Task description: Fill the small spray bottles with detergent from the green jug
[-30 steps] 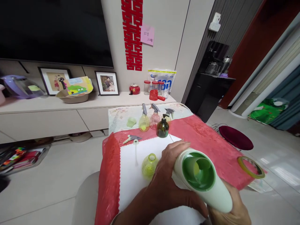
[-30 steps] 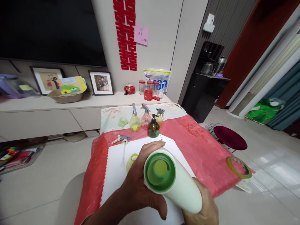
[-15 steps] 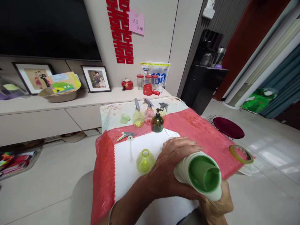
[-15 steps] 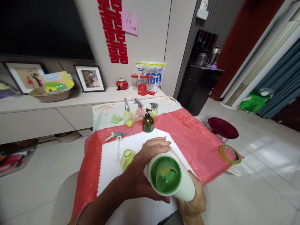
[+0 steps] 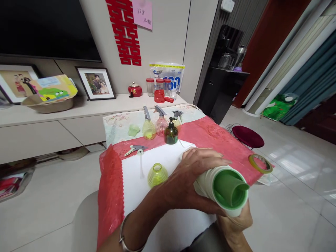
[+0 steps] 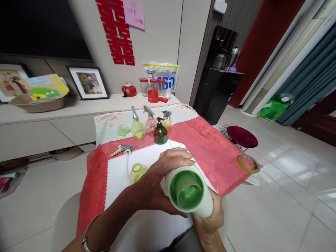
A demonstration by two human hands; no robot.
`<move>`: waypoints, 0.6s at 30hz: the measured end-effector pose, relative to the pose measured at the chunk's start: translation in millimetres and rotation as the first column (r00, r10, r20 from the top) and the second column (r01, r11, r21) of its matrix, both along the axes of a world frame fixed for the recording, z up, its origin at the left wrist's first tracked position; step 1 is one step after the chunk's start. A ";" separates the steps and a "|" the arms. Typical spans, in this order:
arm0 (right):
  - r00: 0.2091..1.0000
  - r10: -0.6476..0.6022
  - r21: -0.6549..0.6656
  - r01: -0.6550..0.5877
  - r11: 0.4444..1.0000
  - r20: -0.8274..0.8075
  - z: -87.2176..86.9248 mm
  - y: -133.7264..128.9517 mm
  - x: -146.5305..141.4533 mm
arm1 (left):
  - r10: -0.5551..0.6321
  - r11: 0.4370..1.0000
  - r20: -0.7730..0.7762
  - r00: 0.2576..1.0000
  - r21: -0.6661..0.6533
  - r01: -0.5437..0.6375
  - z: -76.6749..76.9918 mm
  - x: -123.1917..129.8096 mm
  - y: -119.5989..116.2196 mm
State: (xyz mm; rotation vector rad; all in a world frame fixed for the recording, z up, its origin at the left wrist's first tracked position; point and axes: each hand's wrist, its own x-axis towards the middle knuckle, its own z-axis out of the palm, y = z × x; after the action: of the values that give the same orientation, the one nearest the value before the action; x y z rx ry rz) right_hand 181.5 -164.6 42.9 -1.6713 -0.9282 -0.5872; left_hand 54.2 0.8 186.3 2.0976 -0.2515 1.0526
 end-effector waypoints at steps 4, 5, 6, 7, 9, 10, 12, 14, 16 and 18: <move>0.997 0.001 -0.035 0.002 0.999 0.083 15.2 4.8 5.3 | 0.109 0.994 -0.043 0.993 0.020 -0.109 -1.6 -3.2 -3.5; 0.996 0.005 -0.051 -0.001 0.999 0.088 19.7 6.8 6.9 | 0.162 0.987 -0.052 0.986 0.030 -0.160 -2.0 -6.9 -4.5; 0.996 0.013 -0.064 -0.007 0.998 0.090 24.0 9.3 8.5 | 0.220 0.975 -0.051 0.974 0.036 -0.218 -2.8 -12.1 -4.9; 0.995 0.027 -0.073 -0.020 0.997 0.091 27.6 12.4 9.9 | 0.285 0.958 -0.041 0.958 0.028 -0.284 -4.1 -19.1 -4.7; 0.995 0.062 -0.077 -0.056 0.995 0.083 32.2 20.0 12.8 | 0.436 0.899 -0.004 0.900 -0.043 -0.436 -9.9 -37.2 -2.3; 0.995 0.077 -0.073 -0.072 0.995 0.071 33.2 24.3 14.2 | 0.518 0.852 0.009 0.856 -0.102 -0.514 -15.0 -47.5 -0.2; 0.995 0.094 -0.065 -0.092 0.994 0.028 33.5 33.2 17.1 | 0.661 0.732 -0.008 0.751 -0.215 -0.647 -30.0 -67.5 5.2; 0.995 0.091 -0.065 -0.093 0.994 -0.030 33.0 41.8 20.5 | 0.728 0.636 -0.110 0.677 -0.261 -0.726 -50.5 -81.6 11.0; 0.994 0.073 -0.067 -0.079 0.995 -0.083 33.1 49.4 24.6 | 0.703 0.625 -0.256 0.664 -0.223 -0.748 -73.0 -86.2 15.9; 0.990 0.049 -0.069 -0.058 0.996 -0.132 34.6 55.3 29.2 | 0.649 0.644 -0.386 0.656 -0.183 -0.743 -92.4 -81.7 19.0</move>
State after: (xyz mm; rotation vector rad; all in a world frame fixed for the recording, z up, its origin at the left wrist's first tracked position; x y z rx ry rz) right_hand 210.7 -109.3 77.5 -1.7223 -0.9058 -0.4074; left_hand -27.6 19.8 93.9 2.0156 0.9256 1.0856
